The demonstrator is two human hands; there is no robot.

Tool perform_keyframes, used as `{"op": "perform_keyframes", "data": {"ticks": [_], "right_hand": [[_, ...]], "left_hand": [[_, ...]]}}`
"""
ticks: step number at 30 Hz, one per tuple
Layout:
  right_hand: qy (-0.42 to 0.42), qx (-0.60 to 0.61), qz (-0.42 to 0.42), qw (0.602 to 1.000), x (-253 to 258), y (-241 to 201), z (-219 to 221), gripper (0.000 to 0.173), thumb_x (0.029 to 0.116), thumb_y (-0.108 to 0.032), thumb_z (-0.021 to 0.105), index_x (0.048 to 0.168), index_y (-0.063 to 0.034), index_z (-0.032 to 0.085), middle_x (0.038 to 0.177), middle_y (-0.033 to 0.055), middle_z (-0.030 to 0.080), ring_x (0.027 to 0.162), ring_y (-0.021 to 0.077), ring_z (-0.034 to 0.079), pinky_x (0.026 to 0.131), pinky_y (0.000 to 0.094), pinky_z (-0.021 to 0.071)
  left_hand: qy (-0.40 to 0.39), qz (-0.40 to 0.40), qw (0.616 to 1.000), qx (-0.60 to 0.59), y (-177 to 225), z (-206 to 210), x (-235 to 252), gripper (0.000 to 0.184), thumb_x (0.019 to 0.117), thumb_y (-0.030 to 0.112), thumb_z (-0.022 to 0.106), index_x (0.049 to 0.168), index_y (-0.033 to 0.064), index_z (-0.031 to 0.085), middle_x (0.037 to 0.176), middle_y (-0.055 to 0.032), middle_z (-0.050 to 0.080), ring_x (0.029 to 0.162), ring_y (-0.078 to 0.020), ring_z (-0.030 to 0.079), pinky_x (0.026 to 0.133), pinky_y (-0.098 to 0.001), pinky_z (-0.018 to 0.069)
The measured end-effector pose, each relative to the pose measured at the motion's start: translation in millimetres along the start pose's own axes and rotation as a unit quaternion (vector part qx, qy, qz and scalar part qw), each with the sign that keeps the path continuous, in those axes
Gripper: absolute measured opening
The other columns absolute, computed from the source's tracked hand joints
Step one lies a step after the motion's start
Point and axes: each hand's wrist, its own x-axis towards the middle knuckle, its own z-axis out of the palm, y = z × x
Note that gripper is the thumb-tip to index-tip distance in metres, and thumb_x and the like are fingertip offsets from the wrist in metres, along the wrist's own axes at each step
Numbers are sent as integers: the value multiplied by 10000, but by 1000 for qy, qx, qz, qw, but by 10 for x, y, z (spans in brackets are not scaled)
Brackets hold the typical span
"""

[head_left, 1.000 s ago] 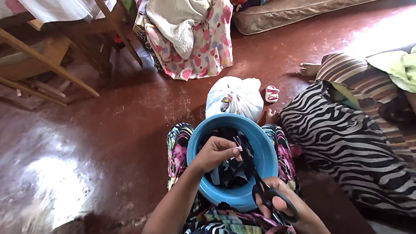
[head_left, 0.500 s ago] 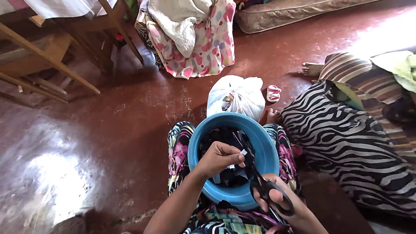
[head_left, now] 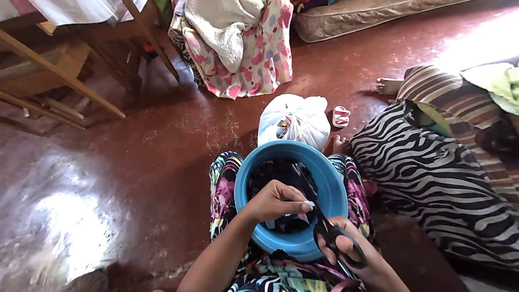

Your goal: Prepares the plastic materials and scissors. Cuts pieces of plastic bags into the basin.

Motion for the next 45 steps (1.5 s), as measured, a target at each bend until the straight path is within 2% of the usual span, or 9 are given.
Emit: {"op": "perform_keyframes", "data": {"ticks": [6, 9, 17, 23, 30, 37, 40, 43, 45], "right_hand": [[-37, 49, 3, 998, -76, -23, -35, 476, 942, -640, 568, 1068, -222, 757, 875, -70, 754, 718, -12, 687, 634, 134, 549], [-95, 112, 65, 987, -129, 23, -14, 540, 932, -691, 529, 1125, -236, 746, 935, -56, 760, 760, -1, 698, 665, 140, 555], [-152, 193, 115, 962, -49, 95, -2, 658, 923, -755, 461, 1135, -194, 734, 918, -60, 747, 761, -15, 688, 671, 131, 541], [-122, 218, 118, 961, -27, 85, 9, 524, 934, -660, 560, 1070, -192, 754, 874, -68, 747, 741, -19, 695, 667, 120, 550], [-58, 136, 69, 987, -10, 18, 27, 420, 928, -580, 642, 966, -183, 772, 777, -75, 730, 648, -30, 660, 596, 117, 525], [43, -44, 51, 997, -26, 4, 86, 302, 882, -514, 736, 873, -214, 764, 718, -99, 728, 602, -34, 660, 563, 133, 545], [52, -76, 64, 994, -34, -3, 103, 314, 857, -529, 754, 858, -215, 757, 708, -110, 720, 588, -40, 649, 553, 130, 538], [42, -81, 63, 994, -34, -2, 96, 325, 856, -530, 755, 853, -205, 753, 712, -112, 717, 597, -42, 650, 560, 128, 540], [37, -82, 59, 994, -40, 6, 88, 335, 861, -534, 750, 853, -200, 752, 709, -109, 715, 596, -41, 649, 559, 129, 537]], "left_hand": [[193, 30, 980, -45, 18, -92, 47, 172, 949, 192, 677, 871, 95, 796, 1258, -18, 708, 1197, -84, 630, 1014, -274, 505], [259, 51, 962, -69, 57, -147, 99, 170, 944, 177, 669, 847, 90, 777, 1296, -54, 691, 1234, -117, 620, 1023, -292, 502], [178, 111, 975, -79, -33, -200, 157, 183, 944, 268, 696, 844, 153, 798, 1379, -61, 651, 1345, -167, 556, 1069, -316, 476], [140, 128, 978, -88, -77, -201, 161, 151, 947, 299, 707, 892, 208, 814, 1405, -47, 636, 1380, -165, 524, 1073, -319, 473], [119, 165, 973, -107, -150, -251, 116, 129, 955, 302, 698, 960, 239, 811, 1423, -51, 622, 1379, -197, 526, 1115, -363, 449], [162, 146, 973, -79, -74, -186, 102, 382, 884, 599, 685, 879, 221, 739, 1342, -20, 668, 1299, -148, 589, 1069, -329, 484], [142, 149, 976, -68, -28, -173, 109, 314, 864, 403, 786, 1052, 183, 665, 1376, -28, 636, 1318, -164, 570, 1085, -348, 470], [94, 152, 983, -50, -27, -195, 113, 530, 924, 366, 738, 1351, 97, 580, 1424, -43, 599, 1356, -187, 537, 1133, -377, 440], [70, 163, 984, -34, -35, -207, 113, 511, 970, 365, 680, 1398, 109, 569, 1350, -13, 660, 1305, -156, 579, 1127, -371, 444]]}}
